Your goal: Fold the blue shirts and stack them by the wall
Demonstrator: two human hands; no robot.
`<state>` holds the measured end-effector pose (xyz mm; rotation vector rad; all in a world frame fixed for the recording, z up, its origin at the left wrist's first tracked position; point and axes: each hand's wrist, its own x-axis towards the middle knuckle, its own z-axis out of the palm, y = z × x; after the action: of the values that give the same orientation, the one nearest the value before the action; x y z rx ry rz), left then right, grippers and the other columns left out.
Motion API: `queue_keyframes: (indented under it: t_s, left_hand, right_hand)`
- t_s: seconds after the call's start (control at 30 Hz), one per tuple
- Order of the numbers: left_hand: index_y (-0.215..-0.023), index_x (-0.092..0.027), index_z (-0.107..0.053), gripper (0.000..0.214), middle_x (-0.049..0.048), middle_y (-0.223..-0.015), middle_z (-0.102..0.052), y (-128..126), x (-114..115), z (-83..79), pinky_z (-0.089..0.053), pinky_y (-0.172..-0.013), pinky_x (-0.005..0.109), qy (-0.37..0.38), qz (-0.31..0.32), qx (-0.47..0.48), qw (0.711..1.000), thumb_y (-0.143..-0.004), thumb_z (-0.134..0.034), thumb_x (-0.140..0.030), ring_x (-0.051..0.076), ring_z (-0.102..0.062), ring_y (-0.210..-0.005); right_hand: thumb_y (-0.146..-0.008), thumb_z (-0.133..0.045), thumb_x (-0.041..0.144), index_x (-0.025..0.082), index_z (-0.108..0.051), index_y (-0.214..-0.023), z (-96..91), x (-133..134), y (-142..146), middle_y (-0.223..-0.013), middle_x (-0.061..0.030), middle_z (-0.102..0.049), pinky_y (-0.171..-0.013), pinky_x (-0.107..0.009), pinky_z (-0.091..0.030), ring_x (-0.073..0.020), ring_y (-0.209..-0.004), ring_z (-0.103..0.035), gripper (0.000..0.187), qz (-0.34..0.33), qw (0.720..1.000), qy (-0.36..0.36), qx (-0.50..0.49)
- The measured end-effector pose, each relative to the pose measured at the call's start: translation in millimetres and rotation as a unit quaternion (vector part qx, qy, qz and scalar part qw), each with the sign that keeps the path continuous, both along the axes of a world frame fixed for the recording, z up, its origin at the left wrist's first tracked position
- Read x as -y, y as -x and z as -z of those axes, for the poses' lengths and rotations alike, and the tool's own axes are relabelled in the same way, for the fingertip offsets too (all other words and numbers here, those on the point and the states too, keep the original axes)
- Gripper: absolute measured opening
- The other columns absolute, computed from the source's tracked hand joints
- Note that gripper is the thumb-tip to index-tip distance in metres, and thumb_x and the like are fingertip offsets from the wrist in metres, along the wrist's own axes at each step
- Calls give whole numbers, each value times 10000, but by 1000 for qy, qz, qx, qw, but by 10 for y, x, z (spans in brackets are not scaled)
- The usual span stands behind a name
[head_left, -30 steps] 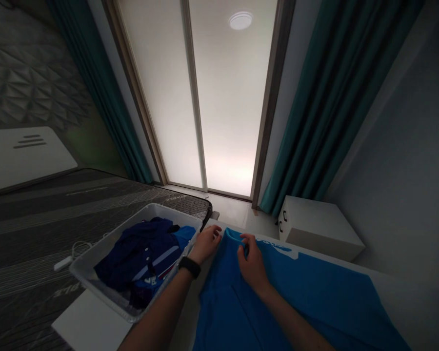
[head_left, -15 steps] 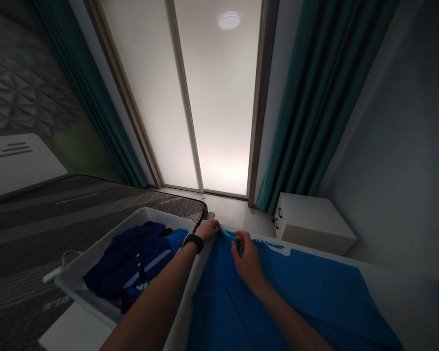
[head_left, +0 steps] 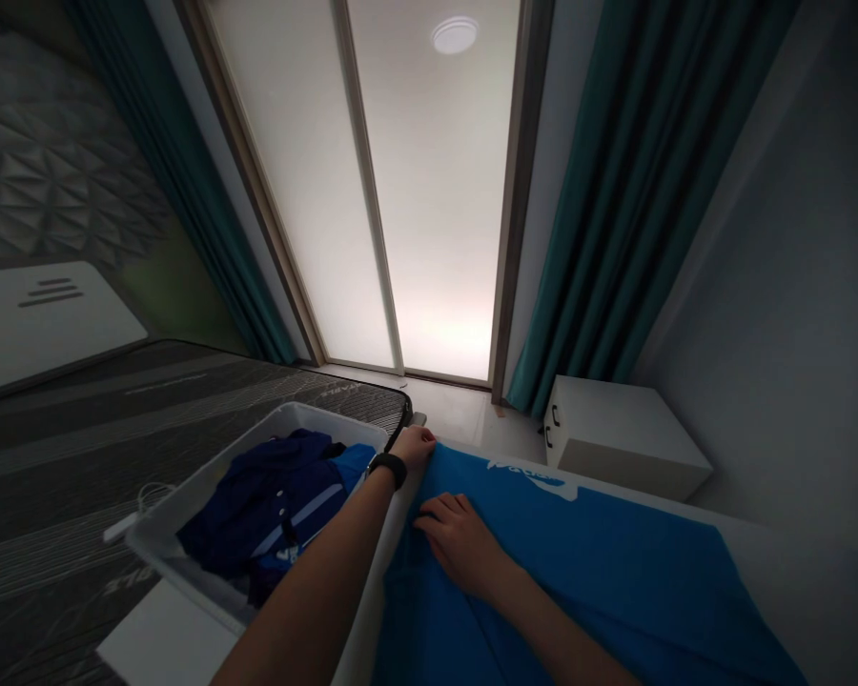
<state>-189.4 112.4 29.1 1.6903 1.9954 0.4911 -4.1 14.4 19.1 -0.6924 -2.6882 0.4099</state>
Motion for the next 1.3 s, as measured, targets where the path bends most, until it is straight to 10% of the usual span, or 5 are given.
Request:
queue_keyframes:
  t_s: [0.7, 1.3]
  left_hand:
    - [-934, -158, -695, 139, 60, -858, -726, -89, 152, 3, -457, -694, 226, -47, -47, 16, 998, -858, -579, -139, 170, -663, -806]
    - [-805, -190, -593, 144, 46, -832, -667, -101, 1745, -33, -365, -748, 318, -61, -17, -113, 992, -901, -491, -223, 215, -600, -840]
  right_hand:
    - [-923, -485, 125, 175, -616, -1171, -119, 93, 24, -1225, -92, -636, -915, -423, -438, -253, -1061, -537, 285, -39, 994, -81, 69]
    - [-884, -473, 49, 204, -616, -1017, -148, 91, -18, -1290, -31, -611, -962, -389, -381, -222, -1146, -505, 249, -19, 999, 16, 33]
